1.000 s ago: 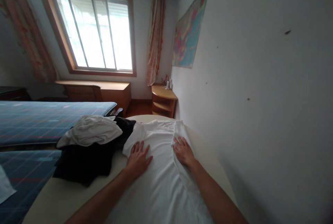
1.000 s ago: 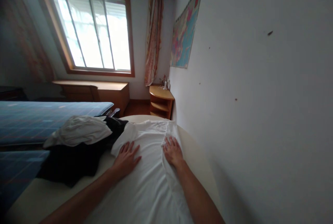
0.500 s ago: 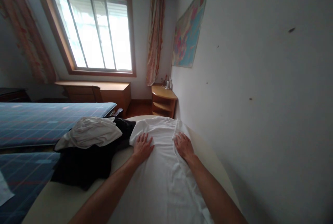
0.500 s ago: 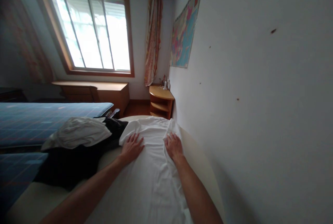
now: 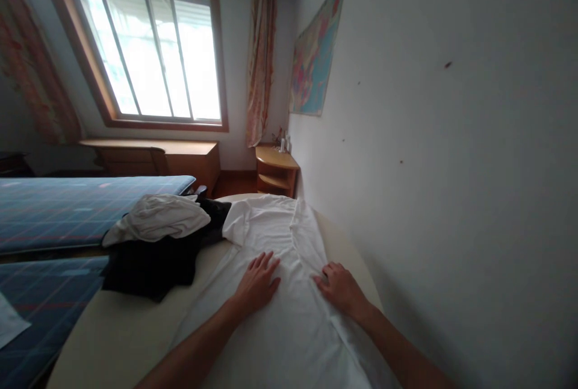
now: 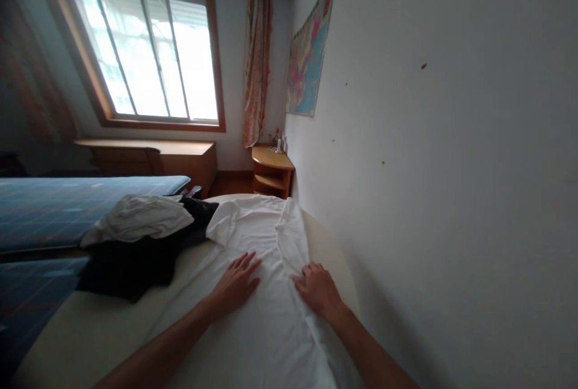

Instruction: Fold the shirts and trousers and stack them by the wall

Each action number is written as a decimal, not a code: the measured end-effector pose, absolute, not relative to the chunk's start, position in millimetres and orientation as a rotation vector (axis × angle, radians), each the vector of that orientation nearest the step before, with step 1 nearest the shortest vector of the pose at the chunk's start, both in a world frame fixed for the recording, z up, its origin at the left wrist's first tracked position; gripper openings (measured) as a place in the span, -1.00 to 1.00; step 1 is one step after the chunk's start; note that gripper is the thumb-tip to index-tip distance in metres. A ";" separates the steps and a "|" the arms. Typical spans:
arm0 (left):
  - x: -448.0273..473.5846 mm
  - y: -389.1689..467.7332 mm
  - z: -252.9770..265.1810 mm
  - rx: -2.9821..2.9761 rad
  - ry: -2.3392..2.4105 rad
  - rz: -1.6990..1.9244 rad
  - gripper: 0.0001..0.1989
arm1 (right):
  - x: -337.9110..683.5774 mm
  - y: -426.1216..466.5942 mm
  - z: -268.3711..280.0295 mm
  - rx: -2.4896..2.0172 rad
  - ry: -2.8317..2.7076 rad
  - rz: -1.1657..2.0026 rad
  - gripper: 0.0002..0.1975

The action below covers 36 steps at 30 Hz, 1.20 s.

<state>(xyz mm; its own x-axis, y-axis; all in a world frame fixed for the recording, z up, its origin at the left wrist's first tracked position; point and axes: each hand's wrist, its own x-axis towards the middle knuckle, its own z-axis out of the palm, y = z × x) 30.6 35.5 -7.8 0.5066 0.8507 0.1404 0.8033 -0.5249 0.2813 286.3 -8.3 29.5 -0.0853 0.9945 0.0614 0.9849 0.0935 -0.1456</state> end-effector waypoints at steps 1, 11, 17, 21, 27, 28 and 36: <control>29.4 31.2 -8.4 2.552 1.436 0.384 -0.45 | 287.1 -14.4 33.2 -2.068 -2.224 0.108 -0.66; 18.1 14.2 -23.1 2.515 1.324 0.589 -0.45 | 297.0 -65.5 63.4 -2.174 -2.300 0.478 -0.66; 16.3 7.2 -15.4 2.569 1.088 0.687 -0.42 | 261.5 -94.8 80.2 -1.785 -2.136 0.757 -0.34; 15.4 1.0 -12.9 2.605 0.977 0.620 -0.42 | 250.4 -110.2 73.1 -2.045 -2.212 0.553 -0.33; 12.2 -2.0 -13.1 2.559 0.967 0.578 -0.42 | 245.7 -132.9 71.9 -2.228 -2.263 0.474 -0.58; 12.1 -2.0 -12.6 2.554 0.968 0.577 -0.42 | 244.0 -137.9 72.9 -2.169 -2.238 0.541 -0.52; 16.8 -7.7 -6.4 2.585 0.807 0.571 -0.44 | 233.4 -160.4 53.3 -1.835 -2.089 0.950 -0.41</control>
<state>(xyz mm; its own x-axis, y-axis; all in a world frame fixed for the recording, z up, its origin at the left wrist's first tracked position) 16.8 -7.7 -6.4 0.7536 0.6012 0.2658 0.4502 -0.7667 0.4577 233.4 -160.4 53.3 -0.2075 0.9442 -0.2559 0.8133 0.0212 -0.5814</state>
